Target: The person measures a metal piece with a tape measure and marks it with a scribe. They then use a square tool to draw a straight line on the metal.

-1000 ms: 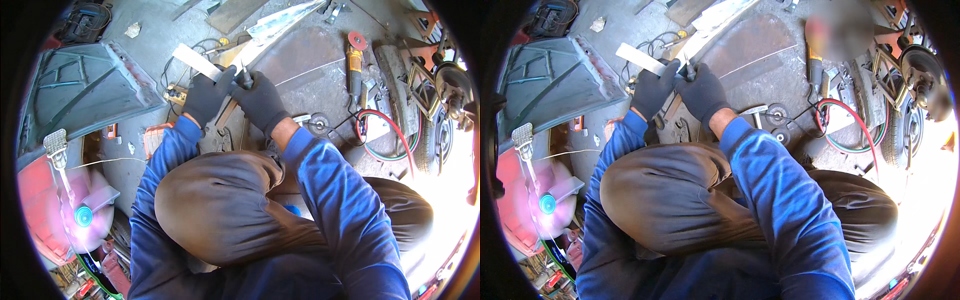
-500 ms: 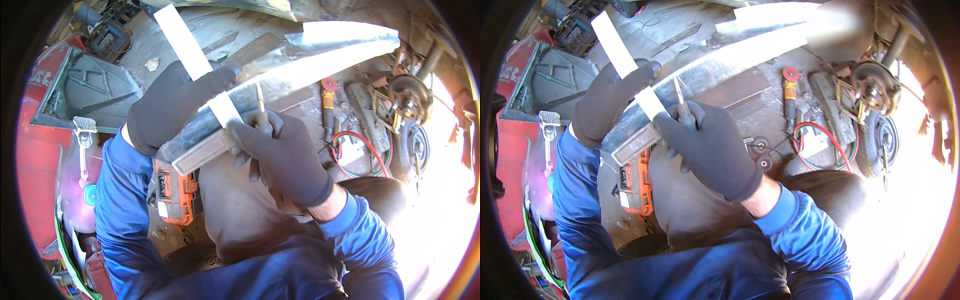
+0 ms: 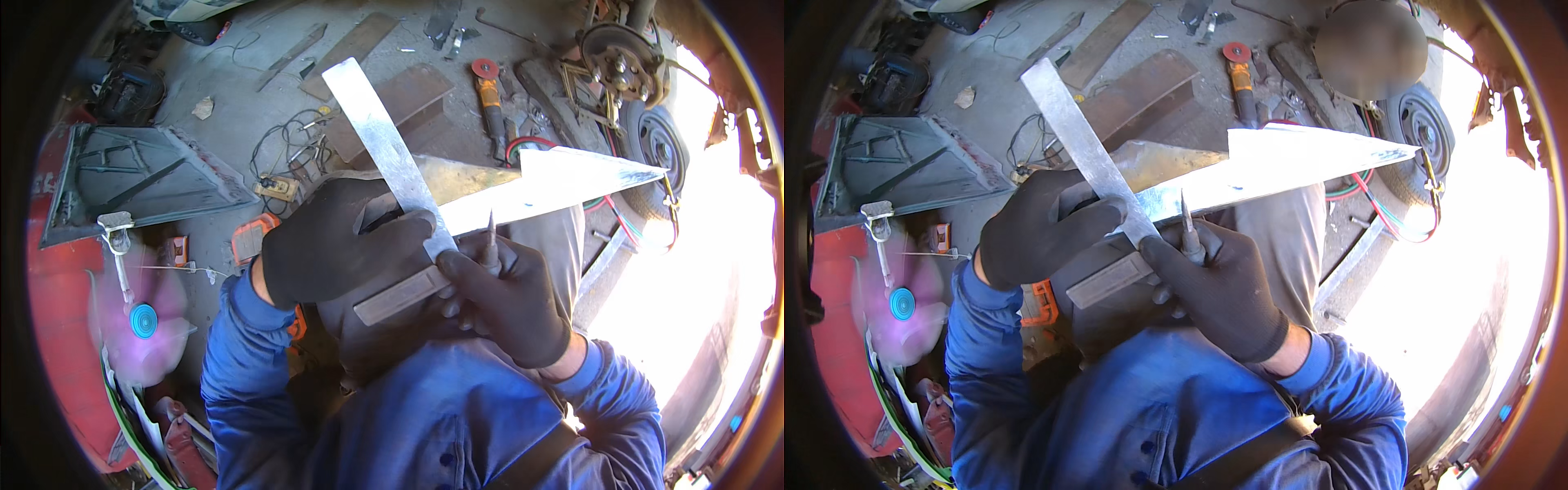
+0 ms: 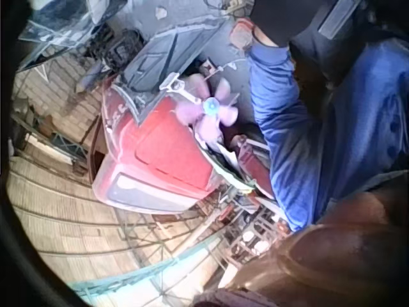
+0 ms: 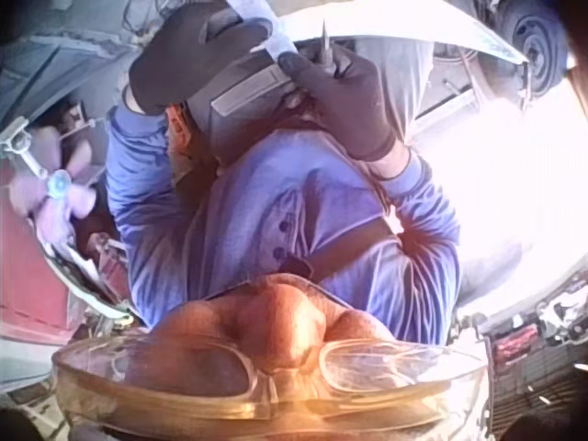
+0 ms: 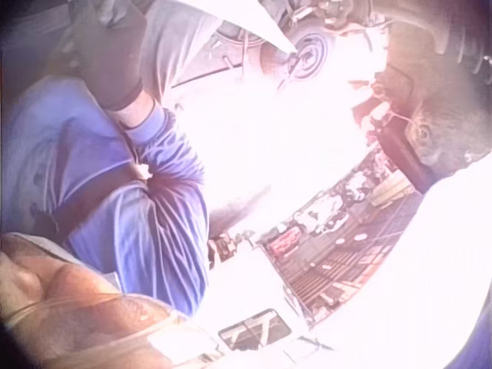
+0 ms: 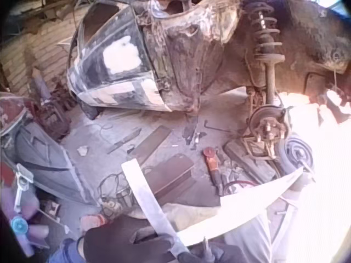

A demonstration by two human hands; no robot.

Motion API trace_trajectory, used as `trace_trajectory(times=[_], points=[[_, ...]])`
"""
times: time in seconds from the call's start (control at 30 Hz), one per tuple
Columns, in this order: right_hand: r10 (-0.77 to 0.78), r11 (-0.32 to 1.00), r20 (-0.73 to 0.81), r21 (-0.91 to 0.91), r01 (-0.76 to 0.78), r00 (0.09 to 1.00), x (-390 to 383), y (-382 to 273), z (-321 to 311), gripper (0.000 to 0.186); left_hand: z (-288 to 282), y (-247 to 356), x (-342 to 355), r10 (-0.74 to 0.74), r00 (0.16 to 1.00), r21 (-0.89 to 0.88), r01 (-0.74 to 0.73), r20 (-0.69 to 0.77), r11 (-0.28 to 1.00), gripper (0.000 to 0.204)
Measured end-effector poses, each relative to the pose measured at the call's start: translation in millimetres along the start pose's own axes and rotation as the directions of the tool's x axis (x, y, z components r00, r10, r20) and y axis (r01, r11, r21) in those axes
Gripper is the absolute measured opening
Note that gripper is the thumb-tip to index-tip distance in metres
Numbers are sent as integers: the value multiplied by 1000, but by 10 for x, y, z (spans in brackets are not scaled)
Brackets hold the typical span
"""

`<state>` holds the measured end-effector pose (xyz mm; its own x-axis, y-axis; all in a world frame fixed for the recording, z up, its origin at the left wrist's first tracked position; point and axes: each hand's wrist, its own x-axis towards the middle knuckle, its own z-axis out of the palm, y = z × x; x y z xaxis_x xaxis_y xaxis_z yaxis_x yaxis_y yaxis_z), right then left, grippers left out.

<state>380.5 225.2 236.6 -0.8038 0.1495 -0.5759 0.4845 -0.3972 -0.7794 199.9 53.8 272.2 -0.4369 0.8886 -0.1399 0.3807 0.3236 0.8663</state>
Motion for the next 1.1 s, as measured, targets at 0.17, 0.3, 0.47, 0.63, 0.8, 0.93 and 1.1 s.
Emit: trace_trajectory(times=[0.17, 0.3, 0.47, 0.63, 0.8, 0.93, 1.1], points=[[-41, 997, -19, 61, 42, 999, 191, 279, -109, 26, 294, -166, 204, -174, 982, 44, 171, 70, 984, 30], [-191, 978, -6, 89, 191, 982, 286, 324, -157, 27, 220, -117, 245, -131, 989, 159, 119, 69, 980, 43], [-128, 989, 2, 75, 127, 992, 261, 238, -189, 27, 457, 242, -127, -101, 955, 371, 204, -279, 906, 78], [-182, 983, -32, 28, 183, 983, 321, 184, -193, 29, 698, 186, -218, 190, 970, 782, 1, -153, 623, 69], [-347, 919, -49, -215, 330, 936, 285, 124, -313, 29, 677, -127, -135, 274, 944, 784, -28, -183, 620, 69], [-819, 458, -44, -650, 607, 572, 281, -70, -606, 20, 561, -222, -122, 248, 956, 786, -29, -159, 617, 78], [-851, -11, 299, -833, 554, 432, 493, -572, -886, 30, 340, -222, 25, 314, 940, 713, -132, -129, 689, 80]])
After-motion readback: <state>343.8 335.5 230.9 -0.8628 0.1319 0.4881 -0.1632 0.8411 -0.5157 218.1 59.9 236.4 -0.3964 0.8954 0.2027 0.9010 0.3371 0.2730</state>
